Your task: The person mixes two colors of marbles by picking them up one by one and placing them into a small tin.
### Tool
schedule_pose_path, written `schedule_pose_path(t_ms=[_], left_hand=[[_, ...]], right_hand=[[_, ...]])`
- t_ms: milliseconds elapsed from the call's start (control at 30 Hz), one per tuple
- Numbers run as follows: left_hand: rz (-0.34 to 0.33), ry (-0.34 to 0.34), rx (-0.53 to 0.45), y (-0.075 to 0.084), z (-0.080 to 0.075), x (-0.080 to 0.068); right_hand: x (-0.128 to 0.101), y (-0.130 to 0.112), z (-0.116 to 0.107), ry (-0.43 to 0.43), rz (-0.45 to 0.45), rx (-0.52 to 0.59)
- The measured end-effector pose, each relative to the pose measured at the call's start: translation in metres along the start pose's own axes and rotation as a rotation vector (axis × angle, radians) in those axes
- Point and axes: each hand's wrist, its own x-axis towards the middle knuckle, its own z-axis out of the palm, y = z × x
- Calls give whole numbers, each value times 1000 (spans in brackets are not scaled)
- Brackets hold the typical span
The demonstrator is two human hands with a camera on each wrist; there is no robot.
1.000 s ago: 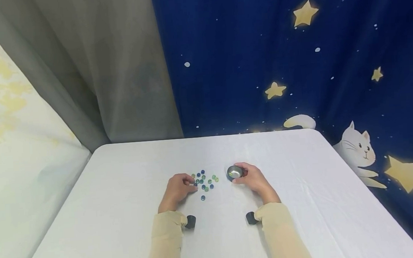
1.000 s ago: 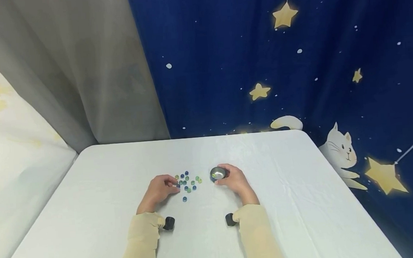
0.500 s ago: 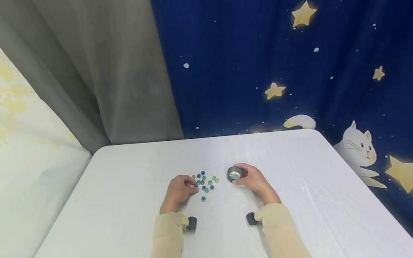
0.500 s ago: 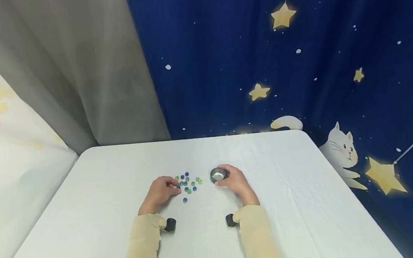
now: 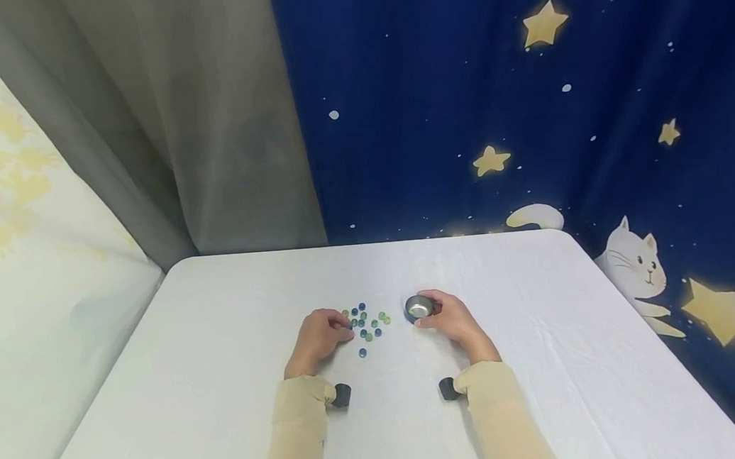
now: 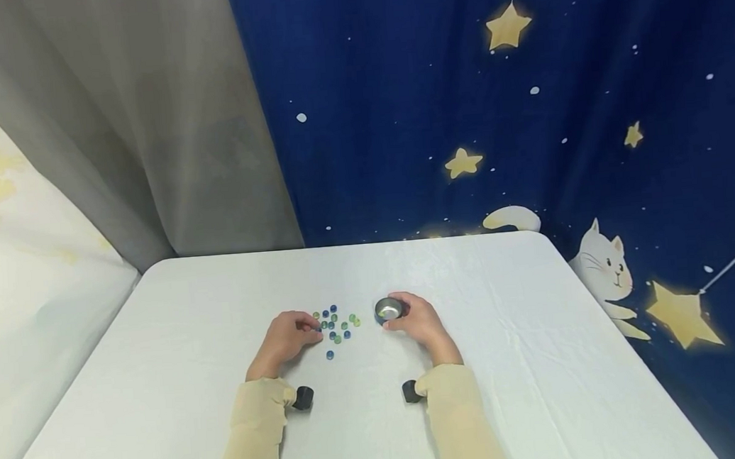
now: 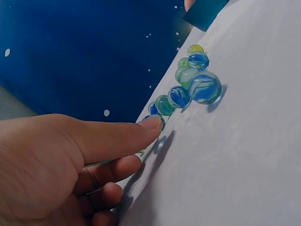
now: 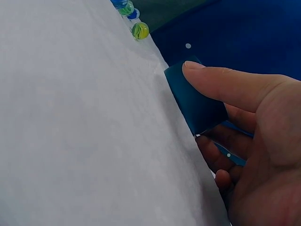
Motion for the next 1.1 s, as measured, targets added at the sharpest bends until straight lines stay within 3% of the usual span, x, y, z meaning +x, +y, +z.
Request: schedule_pose_path(t_ms=[233,567,833,1100], left_hand=[[-2,4,-35,3,-2,-1],[43,95,-80,3,-1,3],[70,121,-137,12,-1,4],[37,125,-171,19,2,3]], right_hand=[[-1,-2,0,4,-7,1],[-3,-4,0,3,-4,24],[-3,-4,0,3,7,-1],[-3,-3,0,-6,2,1]])
